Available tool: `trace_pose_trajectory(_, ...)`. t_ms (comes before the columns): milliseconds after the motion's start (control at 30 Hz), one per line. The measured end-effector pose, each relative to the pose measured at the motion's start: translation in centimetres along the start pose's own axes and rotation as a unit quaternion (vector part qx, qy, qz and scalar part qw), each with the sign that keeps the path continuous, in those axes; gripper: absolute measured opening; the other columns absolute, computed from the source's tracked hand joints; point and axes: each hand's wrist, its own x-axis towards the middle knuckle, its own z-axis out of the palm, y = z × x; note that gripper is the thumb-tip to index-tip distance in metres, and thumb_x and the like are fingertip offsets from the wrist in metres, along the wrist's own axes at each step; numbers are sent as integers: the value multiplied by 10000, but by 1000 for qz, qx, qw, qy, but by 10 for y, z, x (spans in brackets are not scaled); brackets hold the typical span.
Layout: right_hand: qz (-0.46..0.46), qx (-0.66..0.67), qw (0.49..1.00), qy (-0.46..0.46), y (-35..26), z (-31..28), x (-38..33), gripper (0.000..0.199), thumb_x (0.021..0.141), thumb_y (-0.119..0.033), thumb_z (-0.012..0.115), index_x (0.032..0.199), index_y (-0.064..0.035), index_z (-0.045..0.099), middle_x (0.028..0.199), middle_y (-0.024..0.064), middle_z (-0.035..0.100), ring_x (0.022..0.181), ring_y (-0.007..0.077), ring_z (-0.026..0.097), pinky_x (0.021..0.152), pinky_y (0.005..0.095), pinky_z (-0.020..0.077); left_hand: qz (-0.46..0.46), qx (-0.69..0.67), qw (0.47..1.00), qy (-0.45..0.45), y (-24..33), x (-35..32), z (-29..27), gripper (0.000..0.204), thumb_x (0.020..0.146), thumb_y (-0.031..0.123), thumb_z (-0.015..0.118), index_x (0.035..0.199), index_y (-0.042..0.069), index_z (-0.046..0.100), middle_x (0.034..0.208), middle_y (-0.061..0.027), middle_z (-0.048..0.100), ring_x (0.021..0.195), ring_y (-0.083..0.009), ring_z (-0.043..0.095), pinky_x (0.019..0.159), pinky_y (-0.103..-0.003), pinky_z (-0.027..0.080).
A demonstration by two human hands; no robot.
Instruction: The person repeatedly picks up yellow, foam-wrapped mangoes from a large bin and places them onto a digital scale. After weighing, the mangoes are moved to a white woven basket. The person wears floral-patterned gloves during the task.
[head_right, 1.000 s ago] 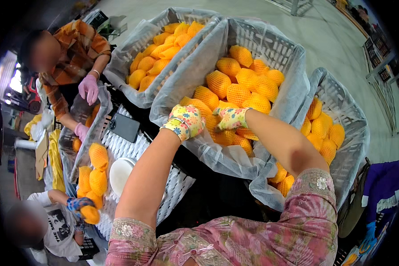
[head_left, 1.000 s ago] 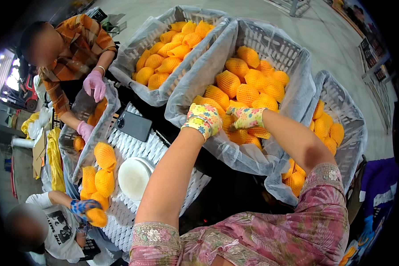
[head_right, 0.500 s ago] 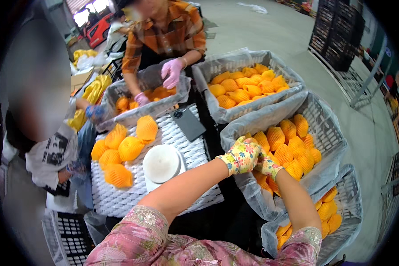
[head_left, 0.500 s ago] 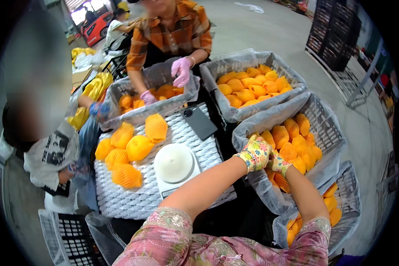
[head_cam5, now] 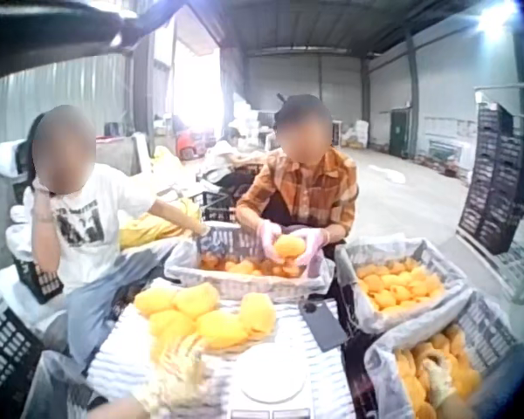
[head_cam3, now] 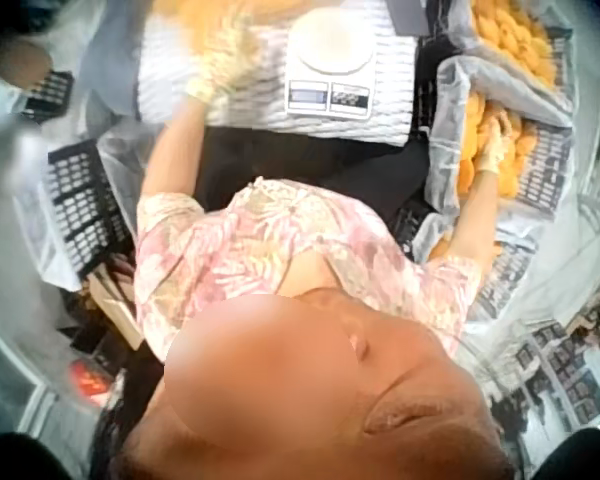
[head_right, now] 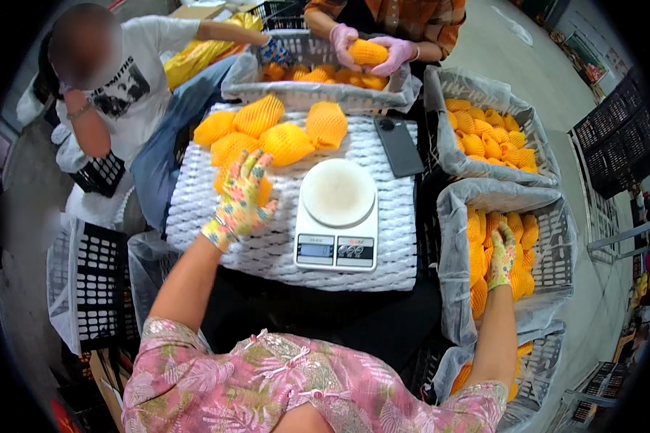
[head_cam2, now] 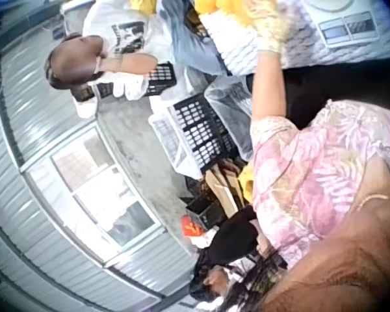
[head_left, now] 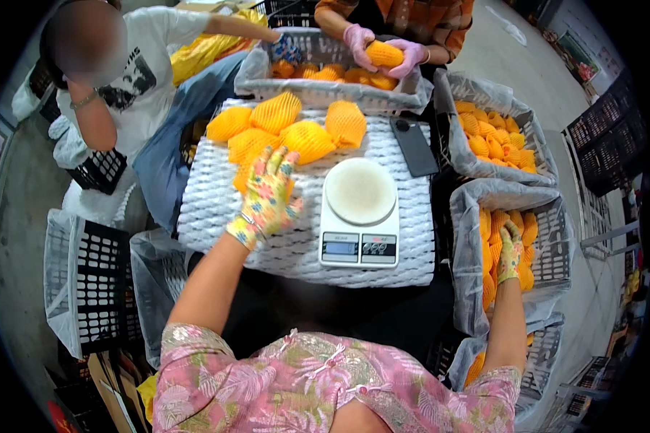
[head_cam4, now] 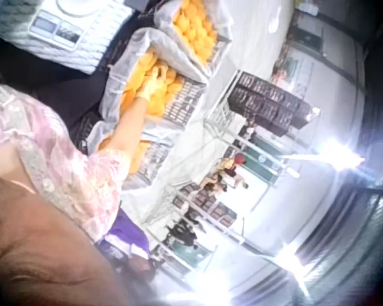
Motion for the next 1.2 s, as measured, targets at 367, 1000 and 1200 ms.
trace_pose_trajectory(367, -140, -249, 949, -135, -88, 88, -76, 567, 836, -185, 658, 1334, -24, 439, 1344, 171, 465, 1274, 294, 430, 1072, 377, 322, 101, 140, 939, -297, -50, 18, -23, 1093, 624, 279, 812, 1501, 149, 173, 1432, -196, 345, 1290, -404, 357, 1065, -492, 298)
trace_pose_trajectory(1000, -214, -331, 909, -133, -69, 88, -69, 621, 801, -169, 683, 1357, -60, 429, 1394, 201, 409, 1312, 361, 375, 1083, 422, 320, 28, -206, 966, -151, 51, 57, -12, 837, 634, 300, 772, 1349, 55, 415, 1250, -215, 512, 1169, -381, 497, 1010, -435, 386)
trace_pose_trajectory(1200, -219, -348, 902, -132, -76, 89, -71, 628, 796, -154, 685, 1360, -58, 426, 1395, 197, 410, 1325, 350, 367, 1085, 406, 319, 47, -313, 947, -56, 68, 58, 31, 779, 711, 259, 773, 1365, 44, 409, 1340, -188, 470, 1255, -321, 453, 1050, -408, 362)
